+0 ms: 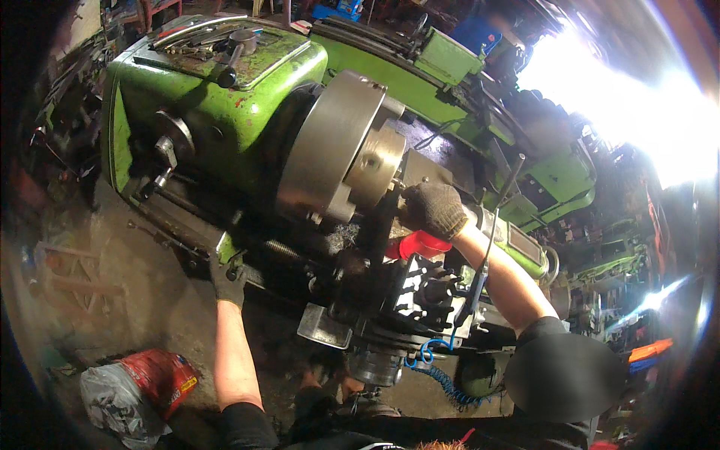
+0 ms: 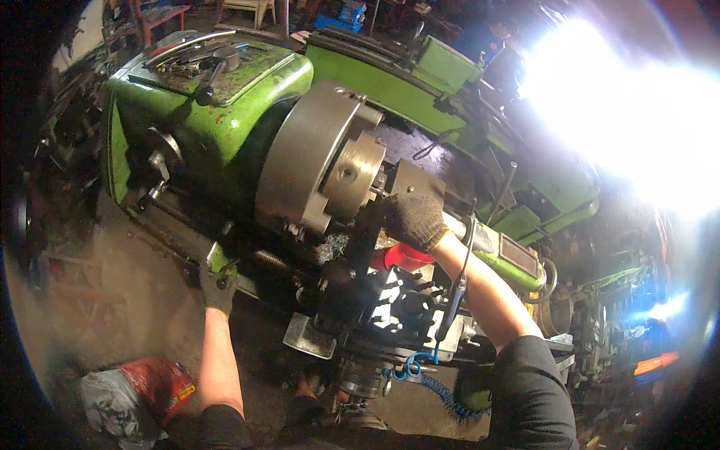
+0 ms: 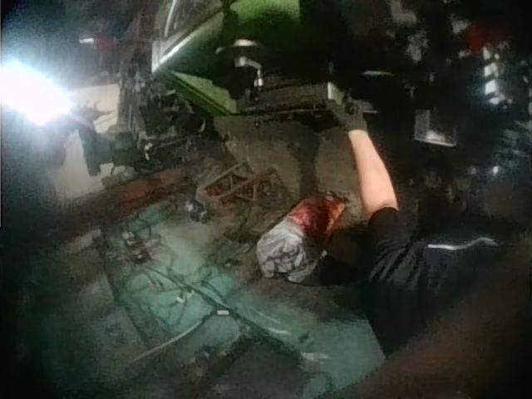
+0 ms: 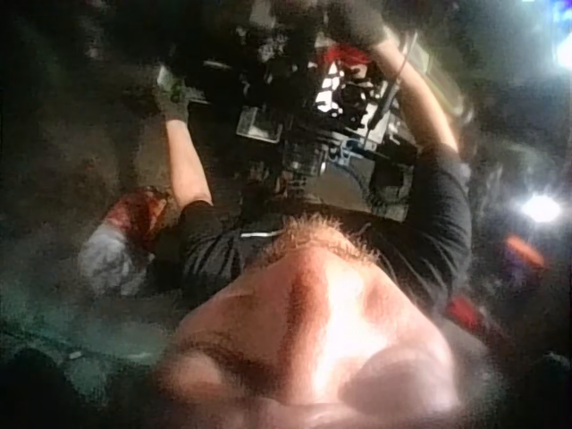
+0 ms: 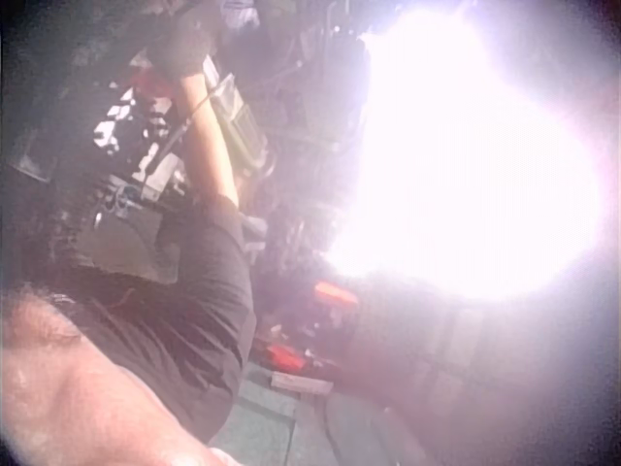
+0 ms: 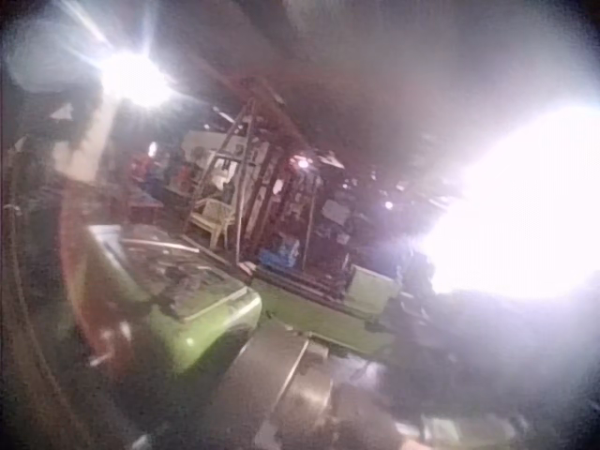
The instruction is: The person operates a green metal lathe, adjusting the tool post and carriage while a cylindrical workpiece rotates. They repeatedly apply a red liquid from a small container to the cutting area and wipe the workpiece with gloved hands.
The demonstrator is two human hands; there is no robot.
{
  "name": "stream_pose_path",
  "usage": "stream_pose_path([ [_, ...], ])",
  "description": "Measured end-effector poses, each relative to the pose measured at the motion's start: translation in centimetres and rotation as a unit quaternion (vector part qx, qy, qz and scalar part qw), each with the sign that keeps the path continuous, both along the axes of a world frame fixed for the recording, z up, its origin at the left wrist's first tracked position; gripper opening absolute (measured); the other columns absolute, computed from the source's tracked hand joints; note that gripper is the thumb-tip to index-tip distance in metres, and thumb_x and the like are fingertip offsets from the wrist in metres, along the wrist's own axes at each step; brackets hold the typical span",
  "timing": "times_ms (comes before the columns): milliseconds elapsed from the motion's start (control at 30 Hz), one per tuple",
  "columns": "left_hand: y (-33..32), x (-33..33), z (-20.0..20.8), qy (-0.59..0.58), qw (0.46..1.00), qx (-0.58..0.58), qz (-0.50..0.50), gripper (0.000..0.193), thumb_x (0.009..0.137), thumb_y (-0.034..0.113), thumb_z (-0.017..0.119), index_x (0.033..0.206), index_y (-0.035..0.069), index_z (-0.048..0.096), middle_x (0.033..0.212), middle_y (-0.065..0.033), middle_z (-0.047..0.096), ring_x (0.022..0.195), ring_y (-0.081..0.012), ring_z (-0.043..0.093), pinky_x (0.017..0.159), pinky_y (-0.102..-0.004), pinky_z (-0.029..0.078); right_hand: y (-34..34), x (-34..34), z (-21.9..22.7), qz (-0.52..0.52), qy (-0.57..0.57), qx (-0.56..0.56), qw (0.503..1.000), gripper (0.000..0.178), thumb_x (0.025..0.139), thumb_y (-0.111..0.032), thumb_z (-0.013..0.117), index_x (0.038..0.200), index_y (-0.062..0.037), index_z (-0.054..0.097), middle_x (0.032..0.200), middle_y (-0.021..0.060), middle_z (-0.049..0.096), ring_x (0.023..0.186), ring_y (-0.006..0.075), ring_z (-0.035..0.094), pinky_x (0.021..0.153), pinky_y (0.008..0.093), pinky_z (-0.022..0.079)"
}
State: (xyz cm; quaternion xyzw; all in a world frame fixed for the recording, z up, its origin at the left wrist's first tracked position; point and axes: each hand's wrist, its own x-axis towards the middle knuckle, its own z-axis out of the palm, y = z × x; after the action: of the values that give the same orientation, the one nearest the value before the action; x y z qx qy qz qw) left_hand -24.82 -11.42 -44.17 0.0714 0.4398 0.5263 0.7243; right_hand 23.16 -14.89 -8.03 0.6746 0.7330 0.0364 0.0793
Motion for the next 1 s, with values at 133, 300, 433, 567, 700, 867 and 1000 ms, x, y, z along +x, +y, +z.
stream_pose_path([
  [133, -1.2, 0.9, 1.7, 0.027, 0.998, -0.013, 0.063, 0.078, 0.098, 0.069, 0.066, 0.159, 0.022, 0.051, 0.157, -0.0098, 0.051, 0.136, -0.0339, 0.05, 0.115, -0.0526, 0.048, 0.4, 1.3, 0.5, -0.02, 0.049, 0.076, 0.996, 0.034, 0.093, -0.04, 0.075, 0.102, -0.0081, 0.083, 0.085, 0.0167, 0.08, 0.082, 0.0389, 0.08, 0.073, 0.0487, 0.064],
  [300, -1.6, 0.6, 2.0, -0.008, 0.999, -0.009, 0.047, 0.077, 0.102, 0.066, 0.066, 0.164, 0.025, 0.046, 0.163, -0.0109, 0.044, 0.144, -0.0389, 0.043, 0.126, -0.0561, 0.039, 4.3, 5.4, 2.3, -0.218, 0.342, 0.144, 0.903, 0.036, 0.1, -0.032, 0.068, 0.106, 0.0006, 0.081, 0.089, 0.0173, 0.081, 0.085, 0.0315, 0.08, 0.081, 0.0438, 0.062],
  [433, -1.9, 1.3, 3.4, 0.014, 0.999, -0.003, 0.053, 0.081, 0.103, 0.068, 0.064, 0.167, 0.023, 0.043, 0.167, -0.0117, 0.04, 0.148, -0.0402, 0.041, 0.127, -0.0547, 0.038, 5.3, 5.4, 0.7, -0.115, 0.262, 0.144, 0.947, 0.029, 0.099, -0.031, 0.073, 0.106, -0.0043, 0.08, 0.09, 0.0171, 0.081, 0.085, 0.0317, 0.08, 0.078, 0.0451, 0.062],
  [567, -2.0, -0.6, 1.0, -0.013, 0.999, 0.004, 0.038, 0.08, 0.104, 0.067, 0.063, 0.169, 0.026, 0.042, 0.17, -0.0108, 0.036, 0.151, -0.0396, 0.04, 0.127, -0.0531, 0.038, 5.8, 4.2, 2.9, -0.12, 0.113, 0.096, 0.982, 0.039, 0.102, -0.037, 0.063, 0.103, -0.0017, 0.08, 0.102, 0.0209, 0.082, 0.093, 0.0404, 0.08, 0.088, 0.0502, 0.062],
  [700, -2.0, 1.2, 4.2, 0.015, 0.999, -0.007, 0.048, 0.078, 0.105, 0.066, 0.064, 0.168, 0.025, 0.043, 0.169, -0.0104, 0.037, 0.15, -0.0376, 0.042, 0.127, -0.051, 0.039, 7.6, 9.3, 2.0, -0.247, 0.376, 0.049, 0.892, 0.042, 0.104, -0.041, 0.065, 0.104, -0.0012, 0.08, 0.087, 0.0124, 0.08, 0.076, 0.0239, 0.076, 0.072, 0.0414, 0.062],
  [867, -2.0, 1.0, 3.4, 0.0, 0.999, -0.001, 0.033, 0.074, 0.105, 0.062, 0.065, 0.165, 0.024, 0.047, 0.166, -0.011, 0.04, 0.148, -0.0347, 0.043, 0.123, -0.0521, 0.042, 12.2, 15.4, -0.8, -0.189, 0.253, -0.1, 0.943, 0.037, 0.106, -0.04, 0.065, 0.11, -0.0076, 0.083, 0.084, 0.0086, 0.077, 0.069, 0.0205, 0.071, 0.063, 0.0409, 0.058],
  [1000, -2.2, 1.9, 4.7, 0.03, 0.998, 0.027, 0.039, 0.073, 0.103, 0.064, 0.067, 0.161, 0.022, 0.051, 0.162, -0.0112, 0.042, 0.147, -0.0332, 0.044, 0.123, -0.0526, 0.041, 14.6, 16.5, -5.6, -0.133, 0.164, -0.152, 0.966, 0.027, 0.097, -0.021, 0.07, 0.119, -0.016, 0.085, 0.097, 0.0072, 0.082, 0.082, 0.0196, 0.073, 0.074, 0.04, 0.06],
])
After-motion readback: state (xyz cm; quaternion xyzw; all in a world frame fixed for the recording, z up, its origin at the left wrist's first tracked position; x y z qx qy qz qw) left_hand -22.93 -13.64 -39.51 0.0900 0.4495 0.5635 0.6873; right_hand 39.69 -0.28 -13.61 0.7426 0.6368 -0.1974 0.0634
